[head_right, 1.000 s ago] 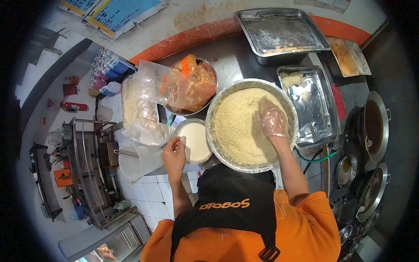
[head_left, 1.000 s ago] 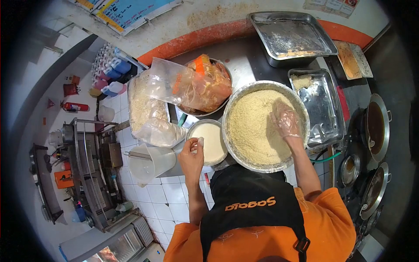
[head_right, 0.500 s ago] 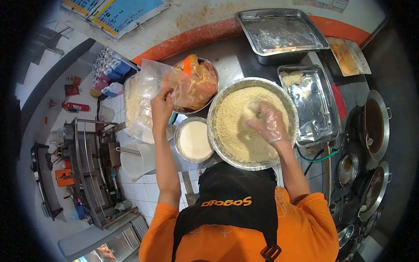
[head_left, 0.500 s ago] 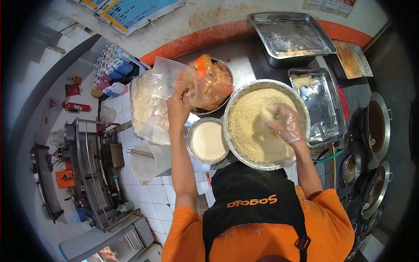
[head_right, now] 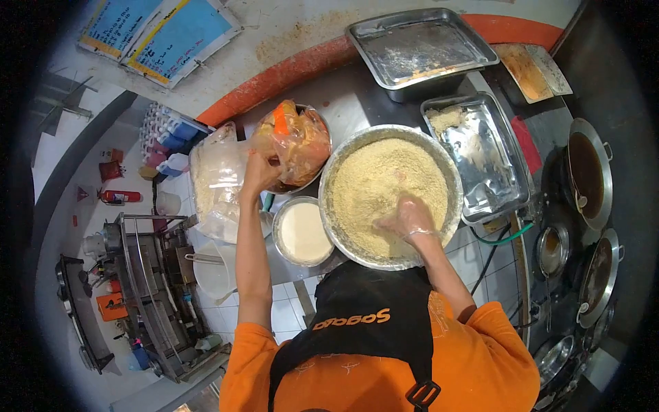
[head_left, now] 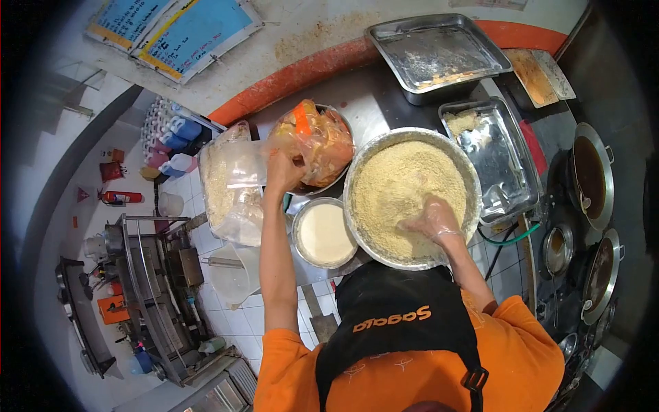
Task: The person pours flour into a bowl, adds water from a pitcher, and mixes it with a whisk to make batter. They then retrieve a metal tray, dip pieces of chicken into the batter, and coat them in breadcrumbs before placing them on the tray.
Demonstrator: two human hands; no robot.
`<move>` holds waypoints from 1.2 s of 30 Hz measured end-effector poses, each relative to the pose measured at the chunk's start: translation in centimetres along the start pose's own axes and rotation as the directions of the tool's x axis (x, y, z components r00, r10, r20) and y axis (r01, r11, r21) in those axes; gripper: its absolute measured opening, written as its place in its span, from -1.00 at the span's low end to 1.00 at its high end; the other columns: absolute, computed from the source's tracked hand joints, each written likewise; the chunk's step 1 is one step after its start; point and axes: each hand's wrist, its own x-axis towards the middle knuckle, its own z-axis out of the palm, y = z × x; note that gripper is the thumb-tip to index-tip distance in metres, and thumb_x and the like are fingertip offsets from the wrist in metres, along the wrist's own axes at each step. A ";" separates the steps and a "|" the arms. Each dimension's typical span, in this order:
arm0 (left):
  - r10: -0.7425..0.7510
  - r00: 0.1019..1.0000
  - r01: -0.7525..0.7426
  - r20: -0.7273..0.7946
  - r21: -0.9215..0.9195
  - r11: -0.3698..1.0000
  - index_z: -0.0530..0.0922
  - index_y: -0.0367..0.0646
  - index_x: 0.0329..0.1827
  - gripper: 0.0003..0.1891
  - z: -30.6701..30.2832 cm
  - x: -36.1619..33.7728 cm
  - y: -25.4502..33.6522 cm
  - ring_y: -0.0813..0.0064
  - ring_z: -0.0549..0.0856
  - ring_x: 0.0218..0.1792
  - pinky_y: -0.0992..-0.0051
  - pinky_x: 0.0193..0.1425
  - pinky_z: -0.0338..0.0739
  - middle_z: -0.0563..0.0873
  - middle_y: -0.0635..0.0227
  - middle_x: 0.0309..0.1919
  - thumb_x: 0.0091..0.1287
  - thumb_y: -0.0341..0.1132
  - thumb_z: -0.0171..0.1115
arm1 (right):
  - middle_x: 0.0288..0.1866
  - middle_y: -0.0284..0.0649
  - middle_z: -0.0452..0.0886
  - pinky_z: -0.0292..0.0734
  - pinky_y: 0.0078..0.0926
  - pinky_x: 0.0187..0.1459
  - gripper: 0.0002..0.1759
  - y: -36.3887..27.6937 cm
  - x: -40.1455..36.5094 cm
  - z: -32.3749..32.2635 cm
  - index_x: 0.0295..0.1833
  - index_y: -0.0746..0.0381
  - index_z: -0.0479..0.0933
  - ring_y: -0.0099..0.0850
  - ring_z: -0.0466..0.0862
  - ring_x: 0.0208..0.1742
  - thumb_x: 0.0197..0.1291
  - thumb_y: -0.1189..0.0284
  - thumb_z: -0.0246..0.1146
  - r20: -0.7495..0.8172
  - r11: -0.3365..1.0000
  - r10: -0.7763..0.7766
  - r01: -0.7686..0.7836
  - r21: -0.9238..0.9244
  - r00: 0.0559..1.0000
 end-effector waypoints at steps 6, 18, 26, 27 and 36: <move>0.096 0.995 -0.096 0.021 0.026 0.995 0.72 -0.24 -0.12 -0.68 0.9 -0.4 -0.8 0.00 0.76 -0.19 0.22 -0.06 0.58 0.76 -0.08 -0.24 0.13 -0.23 0.34 | -0.17 0.21 0.63 0.53 -0.05 -0.01 -0.51 2.8 1.7 2.8 -0.02 0.43 0.56 0.08 0.64 -0.09 0.02 0.31 0.45 -0.029 0.987 -0.101 0.104 0.120 0.994; 0.073 0.984 -0.072 0.165 -0.016 0.997 0.65 -0.31 -0.11 -0.75 1.1 0.5 -1.8 0.32 0.70 -0.19 0.36 -0.03 0.55 0.73 0.05 -0.24 0.22 -0.35 0.25 | 0.21 0.17 0.59 0.43 -0.09 0.30 -0.44 3.6 4.8 -0.8 0.28 0.43 0.46 0.05 0.55 0.28 0.35 0.22 0.13 -0.122 0.997 -0.028 0.036 0.065 0.992; 0.087 0.972 -0.121 0.219 0.144 0.982 0.59 -0.31 -0.21 -0.81 1.3 0.9 -2.0 -0.09 0.70 -0.21 0.15 -0.06 0.55 0.70 -0.13 -0.29 0.30 -0.35 0.10 | 0.06 -0.01 0.67 0.49 -0.34 0.15 -0.36 3.0 5.0 0.1 0.17 0.41 0.53 -0.28 0.64 0.08 0.21 0.09 0.41 0.003 0.895 -0.004 0.003 0.446 1.000; 0.138 0.975 -0.166 0.175 0.157 0.974 0.56 -0.30 -0.28 -0.80 1.5 0.7 -2.5 -0.14 0.69 -0.23 0.10 -0.09 0.53 0.68 -0.14 -0.34 0.32 -0.33 0.06 | 0.02 -0.10 0.68 0.50 -0.44 0.10 -0.44 2.4 4.8 -0.5 0.17 0.40 0.53 -0.40 0.64 0.02 0.25 0.18 0.41 0.034 0.843 0.030 -0.044 0.536 0.999; 0.202 0.978 -0.208 0.051 0.207 0.956 0.64 -0.23 -0.31 -0.86 -2.7 1.0 0.0 0.03 0.71 -0.36 0.17 0.00 0.55 0.69 0.07 -0.48 0.13 -0.35 0.34 | -0.03 -0.28 0.69 0.65 -0.37 -0.03 -0.71 2.7 4.2 -6.4 0.11 0.26 0.56 -0.48 0.68 -0.04 0.36 0.36 0.32 -0.007 0.272 0.269 -0.069 0.960 0.963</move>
